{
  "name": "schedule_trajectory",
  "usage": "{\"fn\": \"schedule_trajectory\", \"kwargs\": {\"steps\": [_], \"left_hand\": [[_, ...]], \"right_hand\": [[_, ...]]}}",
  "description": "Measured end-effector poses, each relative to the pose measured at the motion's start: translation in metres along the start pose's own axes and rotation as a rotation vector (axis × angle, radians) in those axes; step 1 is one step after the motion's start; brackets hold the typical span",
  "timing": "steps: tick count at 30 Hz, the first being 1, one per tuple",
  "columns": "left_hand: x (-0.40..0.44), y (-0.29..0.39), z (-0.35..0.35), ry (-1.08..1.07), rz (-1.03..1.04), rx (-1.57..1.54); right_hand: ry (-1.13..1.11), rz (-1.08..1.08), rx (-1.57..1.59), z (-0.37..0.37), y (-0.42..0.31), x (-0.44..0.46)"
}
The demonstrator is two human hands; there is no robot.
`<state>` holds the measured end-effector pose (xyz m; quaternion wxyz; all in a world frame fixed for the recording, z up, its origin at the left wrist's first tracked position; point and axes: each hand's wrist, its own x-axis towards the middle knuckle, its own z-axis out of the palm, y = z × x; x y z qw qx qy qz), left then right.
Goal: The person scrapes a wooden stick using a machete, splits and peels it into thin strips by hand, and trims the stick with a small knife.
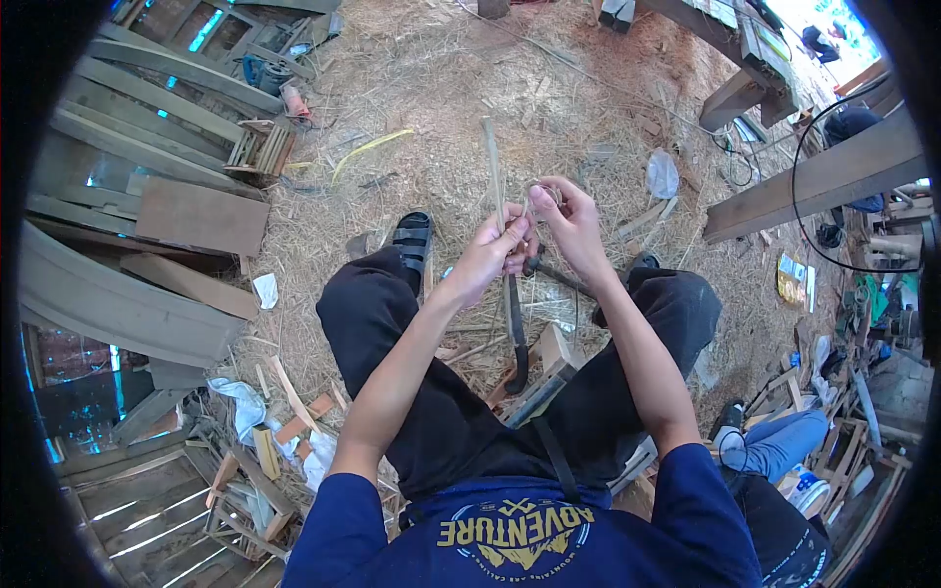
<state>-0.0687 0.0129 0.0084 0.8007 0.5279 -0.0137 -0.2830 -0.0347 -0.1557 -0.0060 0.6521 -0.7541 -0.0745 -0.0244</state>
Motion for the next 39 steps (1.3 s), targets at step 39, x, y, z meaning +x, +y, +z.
{"fn": "schedule_trajectory", "kwargs": {"steps": [39], "left_hand": [[0.006, -0.012, -0.019, 0.352, 0.241, 0.072]], "right_hand": [[0.206, 0.004, -0.09, -0.045, -0.011, -0.013]]}}
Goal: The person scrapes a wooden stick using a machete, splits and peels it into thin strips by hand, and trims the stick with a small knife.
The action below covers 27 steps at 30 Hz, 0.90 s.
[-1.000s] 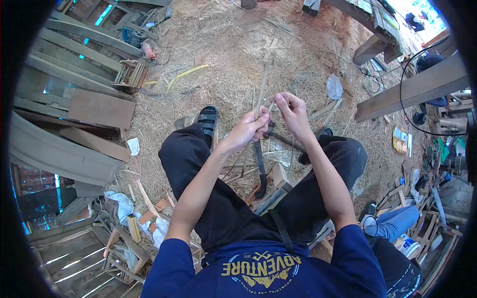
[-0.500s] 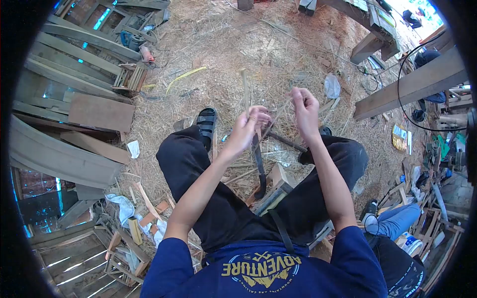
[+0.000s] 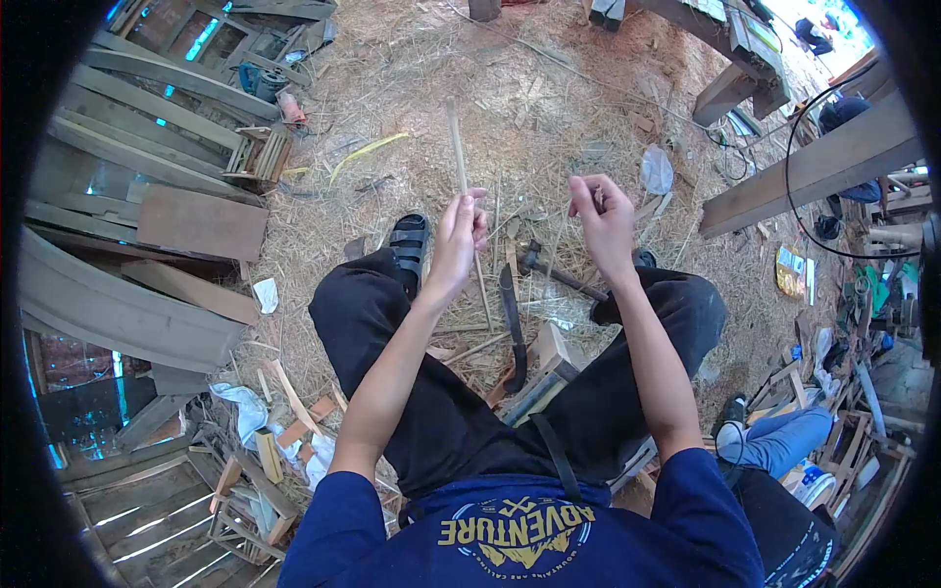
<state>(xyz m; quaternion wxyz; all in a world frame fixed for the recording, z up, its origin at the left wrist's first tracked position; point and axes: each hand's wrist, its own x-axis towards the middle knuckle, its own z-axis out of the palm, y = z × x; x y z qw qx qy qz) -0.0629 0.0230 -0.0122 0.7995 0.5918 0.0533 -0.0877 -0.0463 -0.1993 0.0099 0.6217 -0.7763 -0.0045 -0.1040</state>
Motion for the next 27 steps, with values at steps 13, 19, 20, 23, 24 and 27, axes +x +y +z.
{"fn": "schedule_trajectory", "kwargs": {"steps": [13, 19, 20, 23, 24, 27], "left_hand": [[-0.008, 0.017, 0.002, -0.091, -0.096, -0.103], [-0.005, 0.017, 0.0, -0.091, -0.148, -0.204], [-0.006, 0.019, 0.001, -0.092, -0.169, -0.199], [-0.005, 0.014, 0.002, 0.002, -0.301, -0.06], [-0.006, 0.013, 0.002, -0.021, -0.316, -0.057], [-0.008, 0.006, -0.002, -0.066, -0.368, -0.005]], "right_hand": [[-0.099, -0.031, 0.123, 0.012, 0.007, 0.001], [-0.177, -0.082, 0.079, 0.017, 0.005, -0.004], [-0.188, -0.082, 0.07, 0.018, 0.005, -0.007], [-0.27, -0.085, -0.003, 0.019, 0.004, -0.015], [-0.307, -0.084, -0.032, 0.021, 0.005, -0.019], [-0.414, -0.12, -0.005, 0.032, 0.003, -0.037]]}}
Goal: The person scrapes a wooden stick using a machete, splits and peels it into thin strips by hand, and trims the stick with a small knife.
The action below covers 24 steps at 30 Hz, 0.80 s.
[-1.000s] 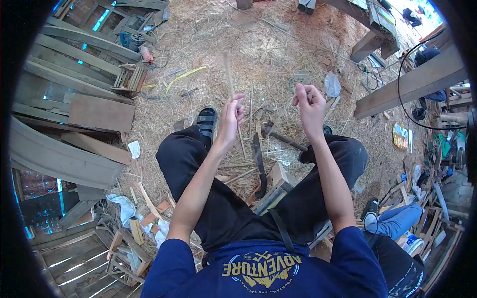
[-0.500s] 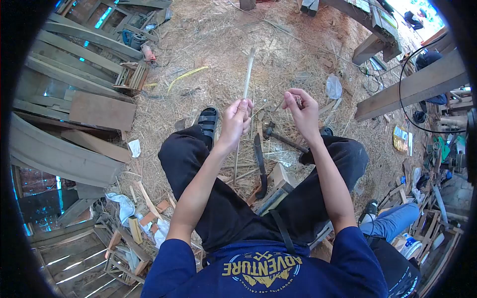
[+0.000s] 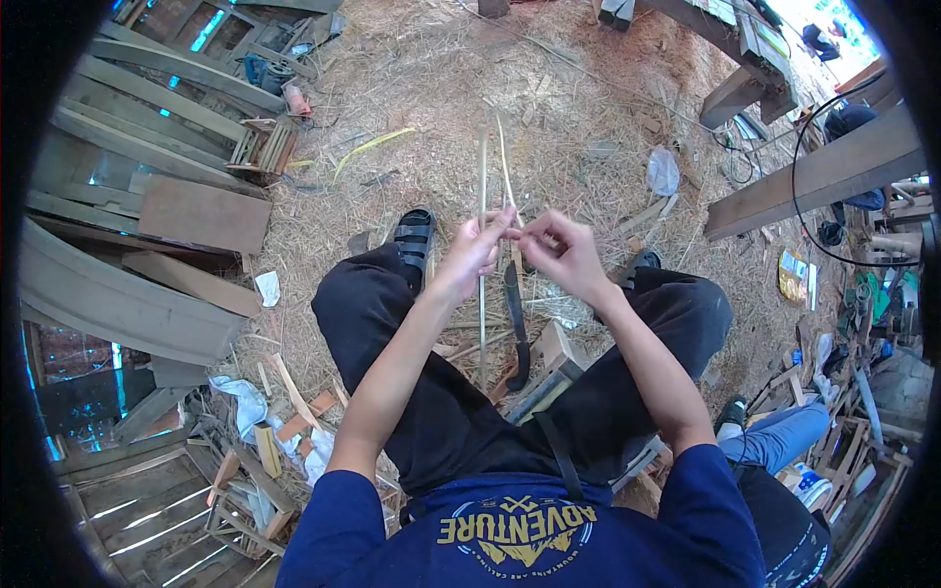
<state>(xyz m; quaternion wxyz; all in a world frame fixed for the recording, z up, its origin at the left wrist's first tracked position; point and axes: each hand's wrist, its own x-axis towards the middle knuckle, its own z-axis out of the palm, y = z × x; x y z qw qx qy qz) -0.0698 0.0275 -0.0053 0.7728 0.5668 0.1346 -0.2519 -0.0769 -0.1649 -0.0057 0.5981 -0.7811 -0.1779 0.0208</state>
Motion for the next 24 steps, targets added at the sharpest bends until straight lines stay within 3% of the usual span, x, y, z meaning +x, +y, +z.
{"fn": "schedule_trajectory", "kwargs": {"steps": [5, 8, 16, 17, 20, 23, 24], "left_hand": [[0.0, -0.012, 0.005, 0.026, -0.004, 0.059], [0.001, -0.008, 0.005, 0.105, -0.033, 0.03], [0.017, -0.017, -0.01, 0.007, -0.042, -0.011], [0.016, -0.018, -0.008, -0.009, -0.056, 0.007], [0.014, -0.02, -0.003, -0.047, -0.084, 0.045], [0.013, -0.026, 0.003, -0.07, -0.1, 0.063], [0.009, -0.024, 0.005, -0.079, -0.109, 0.075]], "right_hand": [[-0.214, -0.119, -0.12, 0.003, -0.015, -0.012], [-0.12, -0.092, -0.085, 0.0, -0.016, -0.015], [0.132, -0.05, -0.117, -0.035, 0.008, -0.008], [0.184, -0.212, -0.29, -0.035, 0.018, -0.008], [0.167, -0.284, -0.648, -0.042, -0.002, -0.014], [0.047, -0.002, -0.294, -0.039, -0.002, -0.02], [0.066, -0.086, -0.308, -0.037, 0.0, -0.021]]}}
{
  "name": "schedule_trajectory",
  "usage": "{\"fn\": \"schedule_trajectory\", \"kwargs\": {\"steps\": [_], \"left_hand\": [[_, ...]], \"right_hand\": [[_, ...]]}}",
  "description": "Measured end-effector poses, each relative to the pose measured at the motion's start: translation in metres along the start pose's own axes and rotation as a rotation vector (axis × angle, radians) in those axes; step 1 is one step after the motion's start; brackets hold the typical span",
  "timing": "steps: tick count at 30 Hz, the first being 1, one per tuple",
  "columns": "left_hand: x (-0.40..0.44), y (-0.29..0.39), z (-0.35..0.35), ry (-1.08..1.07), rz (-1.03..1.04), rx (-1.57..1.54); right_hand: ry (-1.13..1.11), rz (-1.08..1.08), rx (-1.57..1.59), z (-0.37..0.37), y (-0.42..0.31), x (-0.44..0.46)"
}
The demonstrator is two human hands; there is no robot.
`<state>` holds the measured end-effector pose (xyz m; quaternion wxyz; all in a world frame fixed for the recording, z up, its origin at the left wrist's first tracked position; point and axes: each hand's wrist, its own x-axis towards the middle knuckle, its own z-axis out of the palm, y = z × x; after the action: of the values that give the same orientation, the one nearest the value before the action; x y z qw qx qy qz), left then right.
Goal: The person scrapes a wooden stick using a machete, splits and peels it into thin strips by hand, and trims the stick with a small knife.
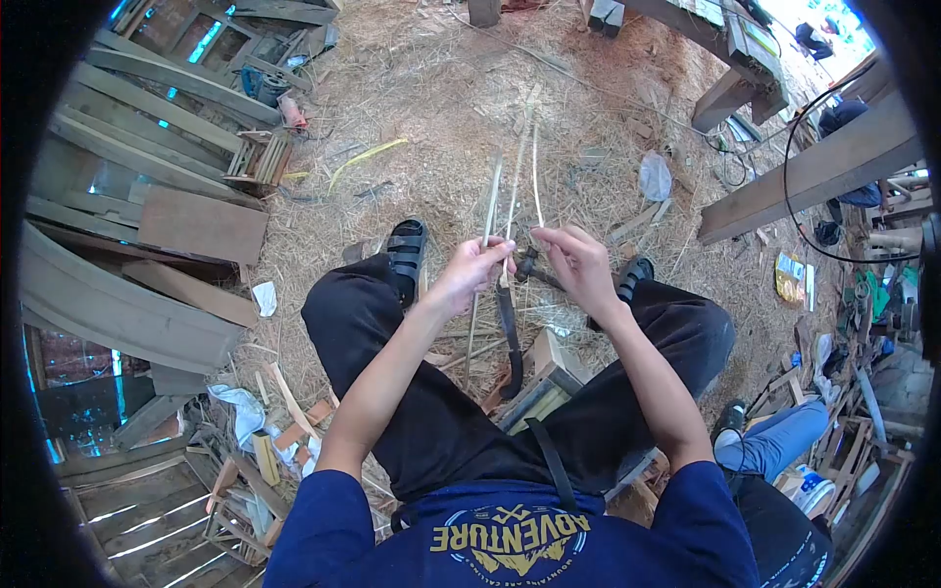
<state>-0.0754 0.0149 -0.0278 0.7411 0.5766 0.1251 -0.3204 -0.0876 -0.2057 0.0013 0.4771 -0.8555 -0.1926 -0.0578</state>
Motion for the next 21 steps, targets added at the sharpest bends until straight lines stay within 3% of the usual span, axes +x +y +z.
{"fn": "schedule_trajectory", "kwargs": {"steps": [2, 10, 13, 21], "left_hand": [[-0.001, 0.001, 0.003, -0.007, -0.006, 0.012], [0.007, -0.012, -0.004, 0.07, 0.04, -0.044], [0.003, -0.009, -0.008, 0.001, 0.054, -0.266], [-0.019, -0.001, -0.023, 0.085, 0.107, -0.052]], "right_hand": [[0.063, -0.161, -0.025, 0.008, 0.003, -0.002], [-0.117, -0.263, -0.029, 0.023, 0.006, -0.003], [-0.114, -0.224, -0.004, 0.024, 0.002, -0.002], [-0.154, -0.337, -0.022, 0.029, -0.014, 0.006]]}}
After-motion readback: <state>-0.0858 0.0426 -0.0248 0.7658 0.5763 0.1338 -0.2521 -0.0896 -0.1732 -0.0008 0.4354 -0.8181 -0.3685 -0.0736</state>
